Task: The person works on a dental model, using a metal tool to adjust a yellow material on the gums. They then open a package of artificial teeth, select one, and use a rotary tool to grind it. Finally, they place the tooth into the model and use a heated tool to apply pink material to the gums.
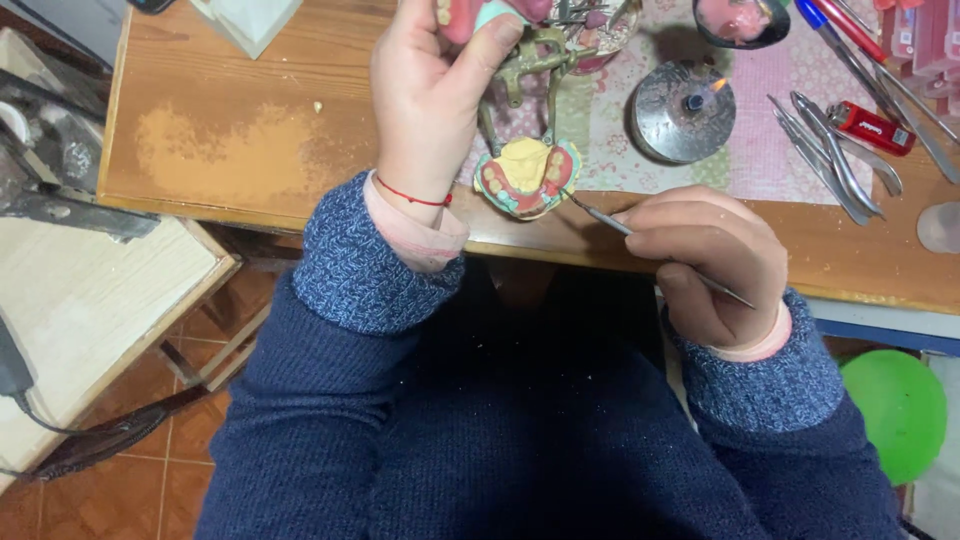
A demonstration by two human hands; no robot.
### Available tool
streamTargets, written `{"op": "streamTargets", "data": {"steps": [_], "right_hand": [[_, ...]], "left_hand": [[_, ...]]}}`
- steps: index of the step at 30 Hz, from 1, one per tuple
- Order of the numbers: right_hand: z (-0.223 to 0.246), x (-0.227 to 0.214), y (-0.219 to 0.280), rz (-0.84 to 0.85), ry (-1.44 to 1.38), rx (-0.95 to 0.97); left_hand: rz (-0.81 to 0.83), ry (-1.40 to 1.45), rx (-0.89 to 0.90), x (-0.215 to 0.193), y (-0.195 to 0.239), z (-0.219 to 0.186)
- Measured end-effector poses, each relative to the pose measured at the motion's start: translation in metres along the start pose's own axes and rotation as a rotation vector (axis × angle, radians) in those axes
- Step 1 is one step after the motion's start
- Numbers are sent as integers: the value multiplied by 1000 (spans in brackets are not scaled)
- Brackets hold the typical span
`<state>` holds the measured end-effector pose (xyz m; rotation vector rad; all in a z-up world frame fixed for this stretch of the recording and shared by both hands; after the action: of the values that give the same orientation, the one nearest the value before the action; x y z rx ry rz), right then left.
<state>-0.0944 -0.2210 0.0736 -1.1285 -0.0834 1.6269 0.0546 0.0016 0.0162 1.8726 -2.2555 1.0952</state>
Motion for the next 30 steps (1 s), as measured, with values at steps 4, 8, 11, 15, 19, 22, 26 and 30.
{"op": "streamTargets", "data": {"steps": [4, 8, 11, 15, 19, 22, 26, 30], "right_hand": [[-4, -2, 5, -73, -18, 31], [-21, -28, 16, -462, -327, 100], [-38, -55, 19, -473, -567, 247], [-84, -72, 53, -479, -497, 548], [-115, -73, 87, -422, -18, 636], [-101, -70, 75, -283, 395, 581], [-93, -65, 60, -158, 560, 511], [-70, -65, 39, -162, 593, 353]], "left_hand": [[8, -18, 1, 0, -1, -5], [34, -53, -18, 6, -5, -12], [118, -204, -30, 6, -15, -10], [196, -235, -61, 16, -29, -11], [340, -281, -111, 21, -34, -5], [402, -194, -189, 19, -36, 3], [488, -90, -267, 19, -37, 10], [492, -77, -290, 17, -35, 10]]}}
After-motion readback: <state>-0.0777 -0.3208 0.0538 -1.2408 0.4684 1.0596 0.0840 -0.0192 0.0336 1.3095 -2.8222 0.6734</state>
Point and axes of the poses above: each hand's wrist, its own y-axis away from the middle knuckle, its own x-axis out of the palm, z = x × y, the point moved 6 cm from there along -y, towards the middle knuckle, and after that the axes turned 8 degrees about y, right-handed, at the moved point
